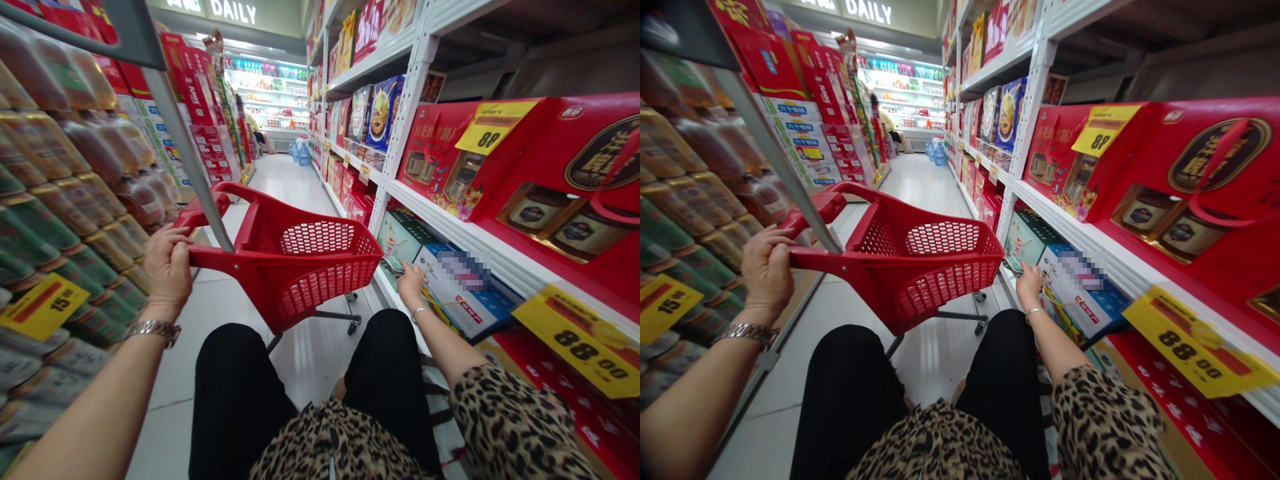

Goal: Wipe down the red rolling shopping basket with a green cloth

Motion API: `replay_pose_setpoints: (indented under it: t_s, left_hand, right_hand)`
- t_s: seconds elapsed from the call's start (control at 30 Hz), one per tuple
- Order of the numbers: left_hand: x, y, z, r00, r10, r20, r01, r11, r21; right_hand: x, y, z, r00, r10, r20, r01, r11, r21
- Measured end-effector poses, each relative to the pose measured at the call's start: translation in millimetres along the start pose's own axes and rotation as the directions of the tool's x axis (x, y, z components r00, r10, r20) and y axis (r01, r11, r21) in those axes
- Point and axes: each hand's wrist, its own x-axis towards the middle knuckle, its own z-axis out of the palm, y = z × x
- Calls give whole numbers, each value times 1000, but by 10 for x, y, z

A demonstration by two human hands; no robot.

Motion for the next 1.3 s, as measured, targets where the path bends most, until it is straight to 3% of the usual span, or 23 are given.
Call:
replay_pose_setpoints:
  t_s: [0.2, 0.4, 0.53, 0.7, 0.8, 0.93, 1.0, 1.07, 1.3]
  left_hand:
    - [-12, -16, -10, 999, 32, 8, -32, 999, 13]
    - [-27, -94, 20, 998, 59, -24, -60, 998, -24]
    - [-37, -114, 33, 997, 68, -27, -69, 997, -42]
    - [-36, -120, 26, 996, 82, -29, -84, 994, -72]
    - [-42, -112, 9, 996, 89, -14, -90, 993, -72]
    - [-56, -95, -16, 996, 86, 1, -86, 995, -60]
    - [-60, -90, -22, 996, 84, 3, -84, 995, -60]
    - [-63, -88, -20, 996, 86, 3, -86, 994, -63]
    - [-61, -91, 14, 996, 87, -3, -87, 994, -69]
  right_hand:
    - [-79, -482, 198, 981, 161, -110, -146, 980, 134]
    - [-198, -865, 174, 979, 162, -127, -132, 968, 212]
    - [-236, -1084, 86, 984, 67, -166, -16, 956, 293]
    - [-295, -1548, -57, 946, -198, -258, 285, 886, 365]
    - [-315, -1844, -178, 845, -413, -339, 521, 779, 350]
    - [-291, -2063, -311, 608, -673, -422, 793, 546, 271]
    - [-258, -2086, -335, 569, -729, -382, 823, 509, 254]
    - [-228, -2073, -335, 597, -739, -312, 802, 543, 250]
    - [-212, -1988, -326, 803, -579, -140, 595, 787, 161]
